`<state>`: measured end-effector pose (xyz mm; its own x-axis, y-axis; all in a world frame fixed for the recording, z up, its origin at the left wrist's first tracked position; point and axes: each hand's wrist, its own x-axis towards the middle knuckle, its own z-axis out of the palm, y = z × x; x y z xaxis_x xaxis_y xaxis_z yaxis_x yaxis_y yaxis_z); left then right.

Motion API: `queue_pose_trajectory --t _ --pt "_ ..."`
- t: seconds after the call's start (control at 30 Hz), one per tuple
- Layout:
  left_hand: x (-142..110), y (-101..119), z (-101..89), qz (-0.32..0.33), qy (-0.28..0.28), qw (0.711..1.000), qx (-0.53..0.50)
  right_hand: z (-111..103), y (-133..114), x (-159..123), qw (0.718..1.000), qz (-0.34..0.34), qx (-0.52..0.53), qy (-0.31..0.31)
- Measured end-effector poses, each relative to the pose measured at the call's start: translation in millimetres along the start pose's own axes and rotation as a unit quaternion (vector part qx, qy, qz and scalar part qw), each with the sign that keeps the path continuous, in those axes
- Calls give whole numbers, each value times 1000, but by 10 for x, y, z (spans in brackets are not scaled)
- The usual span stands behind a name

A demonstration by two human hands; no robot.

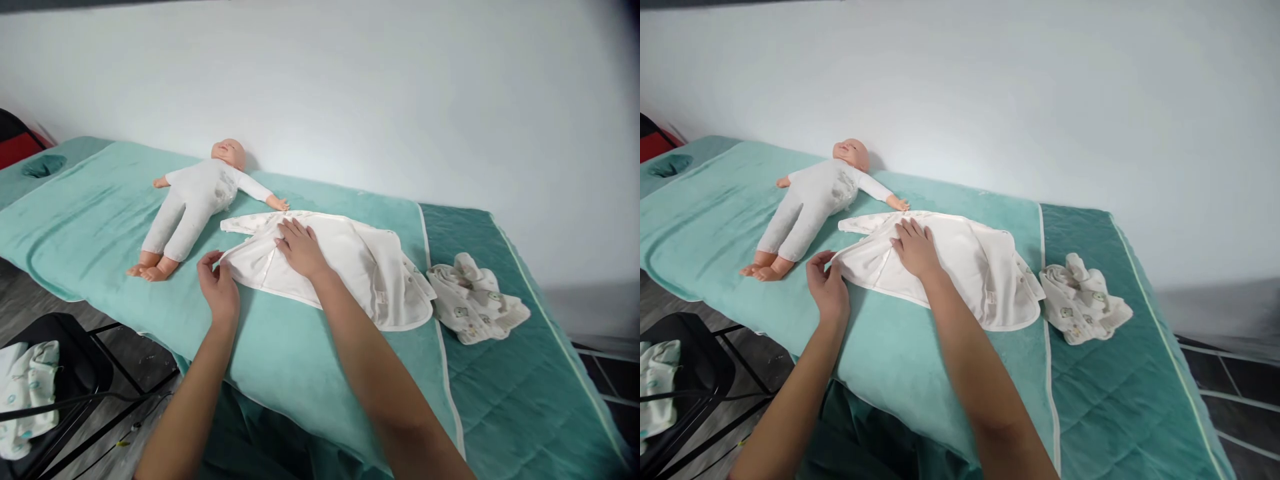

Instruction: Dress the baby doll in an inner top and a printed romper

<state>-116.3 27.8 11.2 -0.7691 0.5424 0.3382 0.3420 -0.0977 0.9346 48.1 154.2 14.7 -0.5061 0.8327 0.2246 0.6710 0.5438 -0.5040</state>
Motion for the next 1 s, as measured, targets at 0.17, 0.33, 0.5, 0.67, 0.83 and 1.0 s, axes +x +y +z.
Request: queue_pose_trajectory --t 0.17,0.33,0.5,0.67,0.83,1.0 --pt "-43 -15 12 166 -36 983 71 29 -15 34 999 -1 -39 -2" --pt "-118 29 95 324 -241 888 222 13 -12 83 999 -5 -54 -1" --pt "-141 44 121 340 -242 851 318 19 -108 -177 997 5 -71 -29" --pt "-157 58 77 368 -238 843 312 -209 -244 -823 993 -68 31 -94" --pt "-252 202 83 440 -313 795 277 -828 208 -1155 970 10 244 2" --pt "-385 324 147 458 -415 742 260 -1153 1144 -1207 921 240 65 301"
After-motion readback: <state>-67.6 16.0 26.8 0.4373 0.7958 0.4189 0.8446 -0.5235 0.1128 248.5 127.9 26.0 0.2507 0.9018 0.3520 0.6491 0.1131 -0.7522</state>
